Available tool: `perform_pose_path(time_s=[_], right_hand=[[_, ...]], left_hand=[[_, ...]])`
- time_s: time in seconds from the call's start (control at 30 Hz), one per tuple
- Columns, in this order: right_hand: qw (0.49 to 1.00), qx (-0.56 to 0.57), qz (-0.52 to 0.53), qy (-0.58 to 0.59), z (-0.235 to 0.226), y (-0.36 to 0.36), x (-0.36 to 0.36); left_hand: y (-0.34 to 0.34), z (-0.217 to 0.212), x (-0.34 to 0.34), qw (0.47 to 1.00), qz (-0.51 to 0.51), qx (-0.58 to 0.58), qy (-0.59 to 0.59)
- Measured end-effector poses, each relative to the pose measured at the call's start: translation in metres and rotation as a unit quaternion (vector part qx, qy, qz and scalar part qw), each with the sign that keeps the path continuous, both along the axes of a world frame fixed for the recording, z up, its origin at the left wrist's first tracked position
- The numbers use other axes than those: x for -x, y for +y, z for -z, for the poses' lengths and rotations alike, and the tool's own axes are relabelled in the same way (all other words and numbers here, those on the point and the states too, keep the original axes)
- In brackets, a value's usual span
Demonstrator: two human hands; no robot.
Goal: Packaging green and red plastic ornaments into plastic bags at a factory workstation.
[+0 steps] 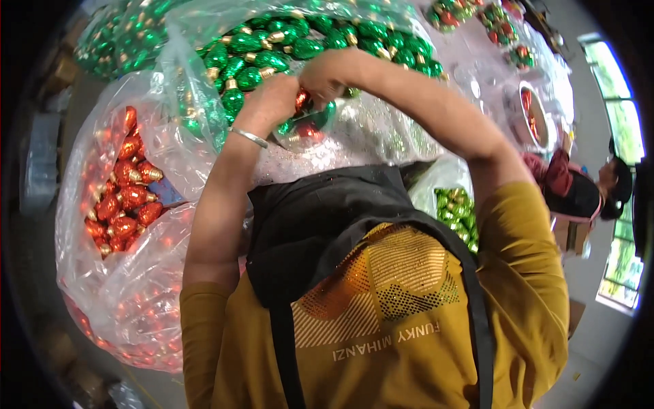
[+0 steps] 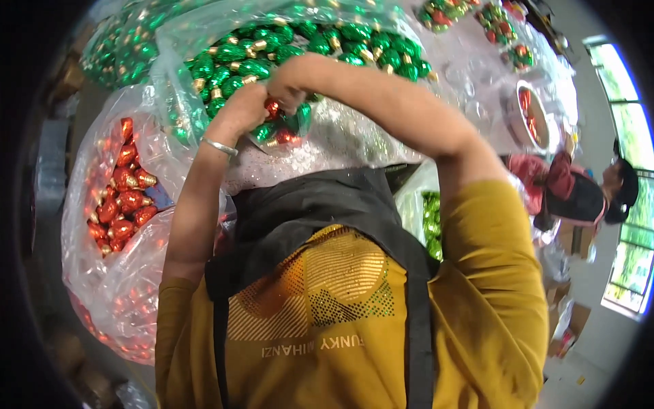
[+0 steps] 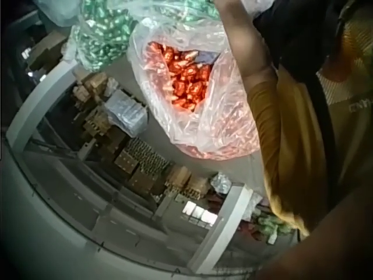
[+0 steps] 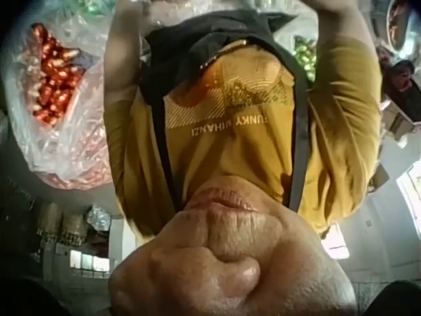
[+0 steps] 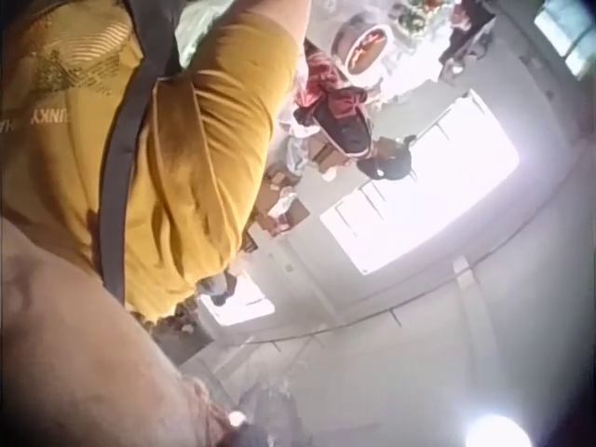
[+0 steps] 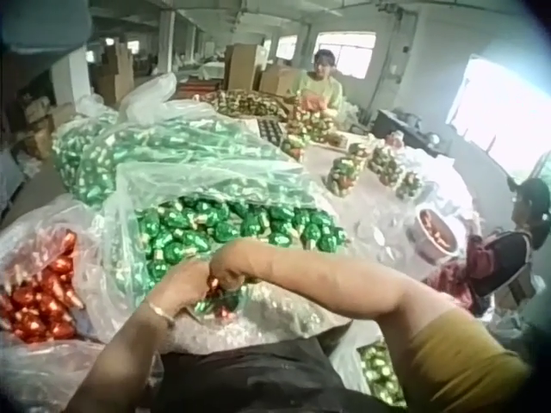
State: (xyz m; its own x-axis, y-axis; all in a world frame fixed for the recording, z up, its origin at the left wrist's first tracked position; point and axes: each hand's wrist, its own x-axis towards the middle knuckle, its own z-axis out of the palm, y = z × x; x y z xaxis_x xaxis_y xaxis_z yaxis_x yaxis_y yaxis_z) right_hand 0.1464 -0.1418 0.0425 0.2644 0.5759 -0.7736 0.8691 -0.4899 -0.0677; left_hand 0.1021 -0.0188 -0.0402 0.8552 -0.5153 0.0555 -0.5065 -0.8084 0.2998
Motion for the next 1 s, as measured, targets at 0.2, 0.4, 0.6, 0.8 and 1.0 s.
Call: perform_pose_path(time_s=[0.2, 0.4, 0.6, 0.8, 1.0], right_hand=[[0.771, -0.492, 0.403, -0.009, -0.01, -0.06, 0.034], [0.398, -0.69, 0.595, 0.106, 0.056, -0.061, 0.028], [0.583, -0.7, 0.41, -0.042, 0.032, -0.035, 0.026], [0.541, -0.72, 0.419, 0.115, -0.006, -0.018, 0.031], [0.831, -0.521, 0.193, -0.044, 0.034, -0.021, 0.034]], left_hand=[[-0.001, -0.011, 0.012, 1.0, 0.021, -0.015, -0.01], [0.011, -0.041, 0.045, 0.982, -0.019, 0.179, -0.051], [0.016, -0.026, 0.053, 0.96, -0.076, 0.14, -0.232], [0.024, -0.007, 0.058, 0.96, -0.131, 0.239, -0.057], [0.028, 0.003, 0.054, 0.954, -0.135, 0.266, 0.007]])
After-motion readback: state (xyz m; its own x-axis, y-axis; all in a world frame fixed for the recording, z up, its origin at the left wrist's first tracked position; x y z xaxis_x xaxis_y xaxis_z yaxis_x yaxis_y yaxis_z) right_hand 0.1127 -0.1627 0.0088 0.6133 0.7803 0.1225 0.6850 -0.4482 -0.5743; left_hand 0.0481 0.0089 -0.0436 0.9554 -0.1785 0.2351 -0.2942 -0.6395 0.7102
